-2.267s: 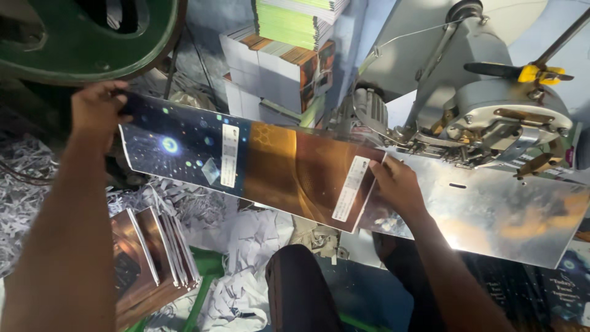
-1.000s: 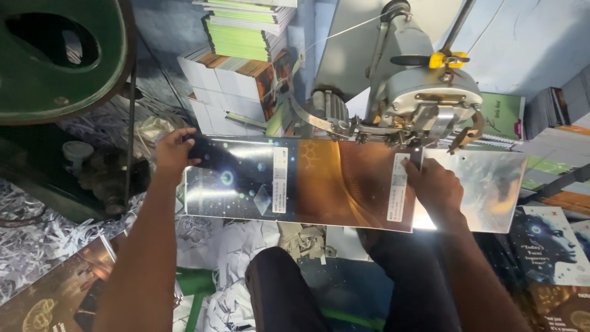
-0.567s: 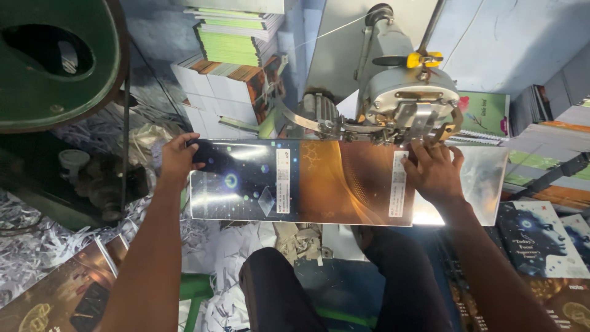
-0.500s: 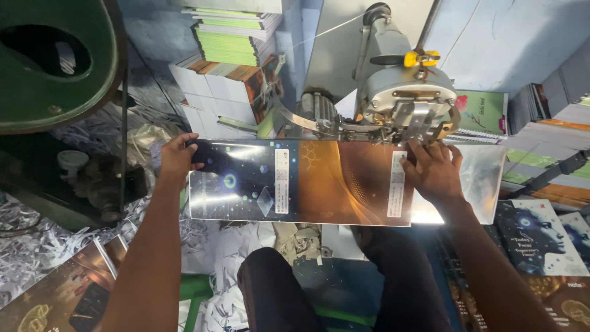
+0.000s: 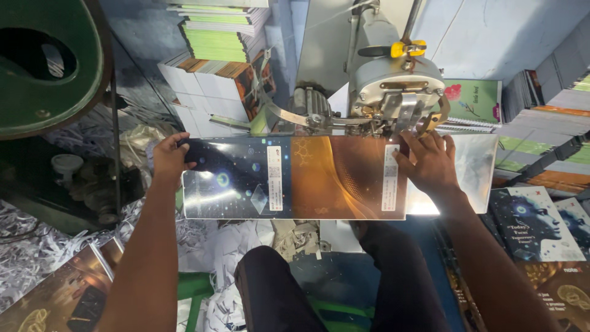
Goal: The person places a book cover onto a binding machine, aligns it, and secures it with a screwdriver. They then remove the bound book and repeat the process with another cover.
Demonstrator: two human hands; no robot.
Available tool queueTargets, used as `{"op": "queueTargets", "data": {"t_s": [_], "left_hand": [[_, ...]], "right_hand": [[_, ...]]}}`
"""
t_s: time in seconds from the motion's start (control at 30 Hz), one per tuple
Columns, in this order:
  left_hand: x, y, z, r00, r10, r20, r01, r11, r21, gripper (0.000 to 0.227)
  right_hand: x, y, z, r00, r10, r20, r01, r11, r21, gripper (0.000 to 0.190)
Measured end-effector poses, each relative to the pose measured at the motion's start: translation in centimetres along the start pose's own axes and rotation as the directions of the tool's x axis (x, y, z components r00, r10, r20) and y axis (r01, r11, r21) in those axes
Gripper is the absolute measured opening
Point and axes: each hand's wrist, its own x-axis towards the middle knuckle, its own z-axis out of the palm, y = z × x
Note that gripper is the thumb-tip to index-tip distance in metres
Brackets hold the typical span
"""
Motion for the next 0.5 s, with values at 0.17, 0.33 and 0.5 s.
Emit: {"op": "queueTargets", "data": {"t_s": [0.17, 0.33, 0.5], "left_hand": [[-0.6, 0.3, 0.6, 0.994, 0.016, -0.108, -0.018, 1.0, -0.015, 0.037], [-1.4, -1.0, 2.6, 0.955, 0.175, -0.237, -0.147, 0.981, 0.13, 0.031], [-2.4, -0.5, 4.2, 0.711, 0.692, -0.126, -0.469, 0.6, 0.648, 0.035]], "right_hand": [[0.0, 0.7, 0.2, 0.998, 0.032, 0.06, -0.032, 0.999, -0.003, 0.062], [-0.2, 2.7, 0.6, 0.993, 0.054, 0.105, -0.056, 0.998, 0.013, 0.064], [-0.5, 4.8, 0.3, 0.98, 0.125, 0.155, -0.123, 0.992, -0.021, 0.062]]}}
